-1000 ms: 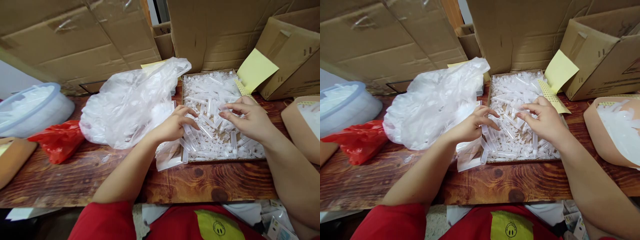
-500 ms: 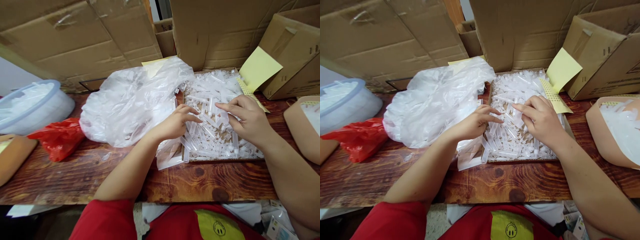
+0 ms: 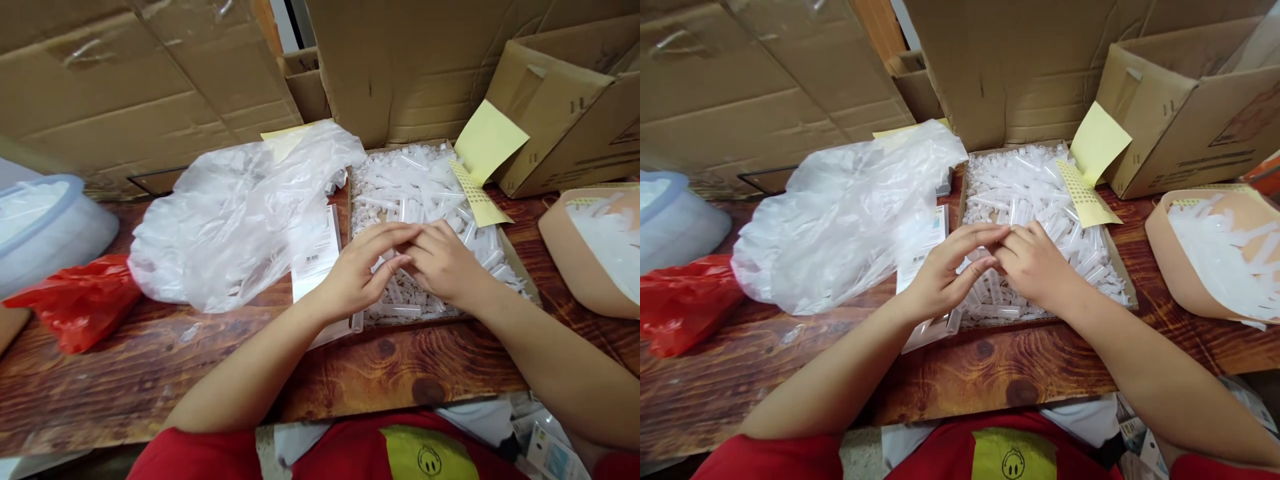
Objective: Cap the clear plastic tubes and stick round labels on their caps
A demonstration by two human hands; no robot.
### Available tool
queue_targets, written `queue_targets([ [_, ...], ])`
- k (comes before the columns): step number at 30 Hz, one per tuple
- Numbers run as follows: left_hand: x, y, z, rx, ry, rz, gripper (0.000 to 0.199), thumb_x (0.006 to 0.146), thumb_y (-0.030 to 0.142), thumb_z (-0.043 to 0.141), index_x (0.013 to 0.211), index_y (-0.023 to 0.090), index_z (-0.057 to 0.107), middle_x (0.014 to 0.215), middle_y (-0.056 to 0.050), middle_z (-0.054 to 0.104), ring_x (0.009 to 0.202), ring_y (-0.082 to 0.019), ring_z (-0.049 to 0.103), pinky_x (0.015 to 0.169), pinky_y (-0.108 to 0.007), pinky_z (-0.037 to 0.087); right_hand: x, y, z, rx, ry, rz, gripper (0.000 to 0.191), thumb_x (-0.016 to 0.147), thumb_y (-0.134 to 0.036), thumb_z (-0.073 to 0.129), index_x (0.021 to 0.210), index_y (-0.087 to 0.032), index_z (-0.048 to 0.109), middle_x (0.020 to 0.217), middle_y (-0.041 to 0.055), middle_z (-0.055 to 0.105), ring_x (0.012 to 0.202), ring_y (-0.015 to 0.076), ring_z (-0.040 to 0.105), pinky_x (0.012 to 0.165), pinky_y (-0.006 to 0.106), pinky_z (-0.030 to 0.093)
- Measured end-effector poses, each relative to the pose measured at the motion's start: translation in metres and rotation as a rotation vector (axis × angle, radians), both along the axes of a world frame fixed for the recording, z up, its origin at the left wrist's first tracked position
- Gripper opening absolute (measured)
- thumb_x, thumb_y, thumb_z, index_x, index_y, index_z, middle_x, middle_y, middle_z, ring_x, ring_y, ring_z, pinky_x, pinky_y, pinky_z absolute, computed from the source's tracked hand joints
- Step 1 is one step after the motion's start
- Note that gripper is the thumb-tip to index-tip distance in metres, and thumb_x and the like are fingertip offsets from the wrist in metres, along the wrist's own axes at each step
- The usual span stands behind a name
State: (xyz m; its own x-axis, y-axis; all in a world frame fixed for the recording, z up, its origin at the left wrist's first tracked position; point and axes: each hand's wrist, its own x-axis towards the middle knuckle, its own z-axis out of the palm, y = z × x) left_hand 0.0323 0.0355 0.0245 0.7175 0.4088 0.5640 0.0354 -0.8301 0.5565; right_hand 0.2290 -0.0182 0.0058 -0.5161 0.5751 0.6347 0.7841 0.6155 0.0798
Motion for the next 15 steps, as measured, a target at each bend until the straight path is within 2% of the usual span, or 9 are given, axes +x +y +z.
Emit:
queue_targets([
  [2,0.002,-0.001,-0.004,-0.09,-0.044,0.061,0.033,0.103,0.028,0.053,0.134,0.023,0.064,0.133,-0.011,0.07,0.125,-0.022,0.065,0.11,-0.041,0.051,0.013,0.003,0.006,-0.084,0.035,-0.019,0.029,0.106,-0.034,0.049,0.096,-0.018,0.071,0.092,0.0083,0.072,0.088,0.0235,0.061,0.08,0.04,0.04],
  [4,0.003,-0.003,-0.006,-0.195,-0.109,0.127,0.028,0.104,0.03,0.054,0.127,0.022,0.067,0.125,-0.01,0.074,0.119,-0.021,0.069,0.106,-0.038,0.053,0.039,0.008,0.013,-0.173,0.142,-0.134,0.029,0.102,-0.044,0.055,0.107,-0.021,0.072,0.096,0.0077,0.073,0.09,0.0248,0.063,0.084,0.042,0.043],
  [5,0.003,-0.003,-0.006,-0.247,-0.144,0.158,0.025,0.104,0.031,0.054,0.122,0.022,0.068,0.12,-0.009,0.076,0.115,-0.02,0.07,0.104,-0.037,0.054,0.056,0.011,0.016,-0.216,0.222,-0.238,0.034,0.099,-0.049,0.058,0.114,-0.022,0.072,0.102,0.0095,0.073,0.092,0.0265,0.064,0.086,0.043,0.045],
  [7,0.003,-0.004,-0.004,-0.326,-0.207,0.203,0.022,0.103,0.032,0.055,0.116,0.022,0.07,0.108,-0.007,0.077,0.104,-0.019,0.072,0.098,-0.035,0.055,0.089,0.017,0.018,-0.292,0.373,-0.564,0.043,0.097,-0.053,0.058,0.121,-0.02,0.069,0.11,0.0153,0.07,0.1,0.0323,0.064,0.088,0.048,0.048],
  [9,0.003,-0.005,-0.002,-0.36,-0.25,0.224,0.02,0.102,0.031,0.056,0.112,0.022,0.071,0.098,-0.005,0.075,0.092,-0.017,0.071,0.088,-0.032,0.056,0.114,0.022,0.015,-0.402,0.43,-0.856,0.057,0.093,-0.061,0.058,0.125,-0.015,0.067,0.115,0.0217,0.067,0.109,0.0403,0.062,0.092,0.055,0.048],
  [10,0.002,-0.005,-0.001,-0.364,-0.263,0.233,0.02,0.102,0.029,0.056,0.112,0.022,0.071,0.094,-0.004,0.073,0.087,-0.016,0.07,0.084,-0.031,0.055,0.12,0.023,0.013,-0.464,0.439,-0.943,0.064,0.089,-0.066,0.059,0.126,-0.014,0.065,0.118,0.0236,0.065,0.112,0.0432,0.06,0.092,0.057,0.048],
  [11,0.002,-0.005,-0.001,-0.361,-0.271,0.243,0.02,0.101,0.027,0.055,0.111,0.023,0.072,0.091,-0.003,0.071,0.082,-0.015,0.068,0.079,-0.03,0.054,0.121,0.025,0.009,-0.51,0.439,-0.991,0.07,0.085,-0.07,0.061,0.127,-0.014,0.063,0.12,0.0245,0.064,0.114,0.045,0.059,0.093,0.059,0.048],
  [13,0.001,-0.004,0.001,-0.34,-0.276,0.278,0.019,0.1,0.024,0.056,0.11,0.023,0.072,0.083,-0.001,0.066,0.073,-0.013,0.062,0.071,-0.028,0.051,0.115,0.027,0.003,-0.544,0.409,-0.99,0.076,0.076,-0.07,0.07,0.127,-0.014,0.06,0.124,0.0241,0.061,0.115,0.0452,0.058,0.092,0.058,0.049],
  [15,0.001,-0.004,0.003,-0.325,-0.277,0.317,0.016,0.098,0.026,0.06,0.109,0.023,0.072,0.073,0.002,0.058,0.063,-0.011,0.053,0.063,-0.027,0.045,0.105,0.029,0.002,-0.52,0.353,-0.966,0.063,0.074,-0.055,0.077,0.12,-0.015,0.061,0.12,0.0218,0.062,0.111,0.0422,0.06,0.091,0.054,0.05],
])
